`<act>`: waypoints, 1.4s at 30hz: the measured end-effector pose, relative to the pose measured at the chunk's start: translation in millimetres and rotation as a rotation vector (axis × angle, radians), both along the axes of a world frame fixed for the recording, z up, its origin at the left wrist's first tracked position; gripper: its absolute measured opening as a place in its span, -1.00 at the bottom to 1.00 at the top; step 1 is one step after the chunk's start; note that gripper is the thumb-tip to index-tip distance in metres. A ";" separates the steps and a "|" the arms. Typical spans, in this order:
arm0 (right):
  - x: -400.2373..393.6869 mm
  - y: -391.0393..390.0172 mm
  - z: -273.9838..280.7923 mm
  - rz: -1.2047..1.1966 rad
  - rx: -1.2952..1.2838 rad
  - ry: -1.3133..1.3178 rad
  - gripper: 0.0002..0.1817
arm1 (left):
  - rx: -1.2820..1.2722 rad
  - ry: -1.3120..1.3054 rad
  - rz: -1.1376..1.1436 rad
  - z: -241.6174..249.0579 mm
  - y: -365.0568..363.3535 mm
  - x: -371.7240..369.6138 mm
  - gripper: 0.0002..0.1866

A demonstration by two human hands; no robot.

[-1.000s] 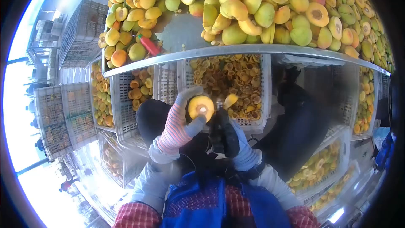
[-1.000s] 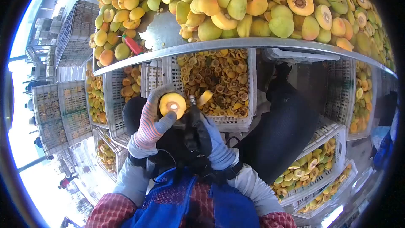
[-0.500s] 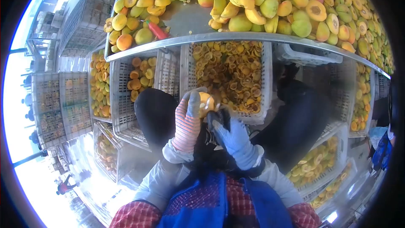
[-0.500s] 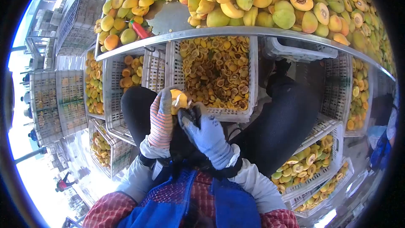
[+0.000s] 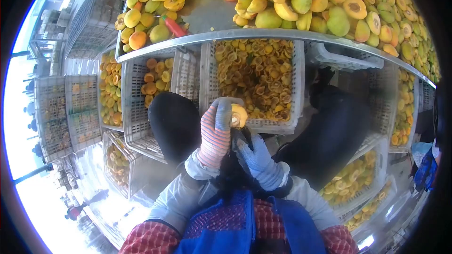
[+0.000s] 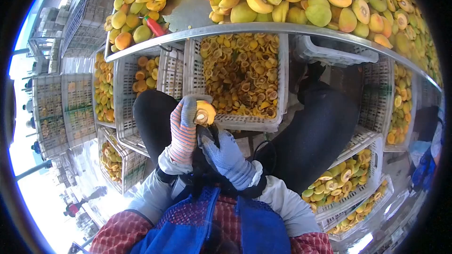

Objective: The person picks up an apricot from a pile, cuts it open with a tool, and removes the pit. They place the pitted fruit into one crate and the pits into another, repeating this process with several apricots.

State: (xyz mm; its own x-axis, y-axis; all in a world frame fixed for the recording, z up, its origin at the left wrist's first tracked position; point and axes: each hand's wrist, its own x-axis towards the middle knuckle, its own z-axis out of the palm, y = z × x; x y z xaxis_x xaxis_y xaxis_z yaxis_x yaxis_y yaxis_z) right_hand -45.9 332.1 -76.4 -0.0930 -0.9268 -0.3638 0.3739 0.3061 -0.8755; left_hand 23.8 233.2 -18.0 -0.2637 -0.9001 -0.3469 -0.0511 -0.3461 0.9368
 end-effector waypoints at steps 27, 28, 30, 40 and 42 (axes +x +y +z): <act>-13.4 -17.3 -0.6 0.276 -0.087 -1.865 -0.48 | 0.020 -0.020 0.120 -16.0 2.0 35.3 -0.64; -13.5 -14.8 -8.9 0.193 0.178 -1.923 -0.47 | -0.136 -0.120 0.206 -14.9 -6.7 55.2 -0.64; -8.3 -7.9 -12.0 0.212 0.288 -1.817 -0.45 | -0.333 -0.261 0.351 -8.3 -42.9 107.0 -0.65; -21.4 -29.5 -32.9 -0.001 0.483 -1.204 -0.45 | -0.711 -1.022 -0.052 35.1 -184.2 42.9 -0.65; -26.1 -36.2 -11.1 -0.115 0.613 -0.986 -0.47 | -0.804 -1.198 -0.071 38.0 -241.5 5.6 -0.57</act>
State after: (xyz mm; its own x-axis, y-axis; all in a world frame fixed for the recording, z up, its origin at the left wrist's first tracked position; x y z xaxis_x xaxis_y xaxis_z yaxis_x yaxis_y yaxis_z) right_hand -72.0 295.9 -87.5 0.4079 -0.5752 -0.7091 0.8628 0.4969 0.0933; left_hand 29.3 -8.3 20.0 -0.2347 -0.9519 0.1970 -0.9252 0.2809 0.2552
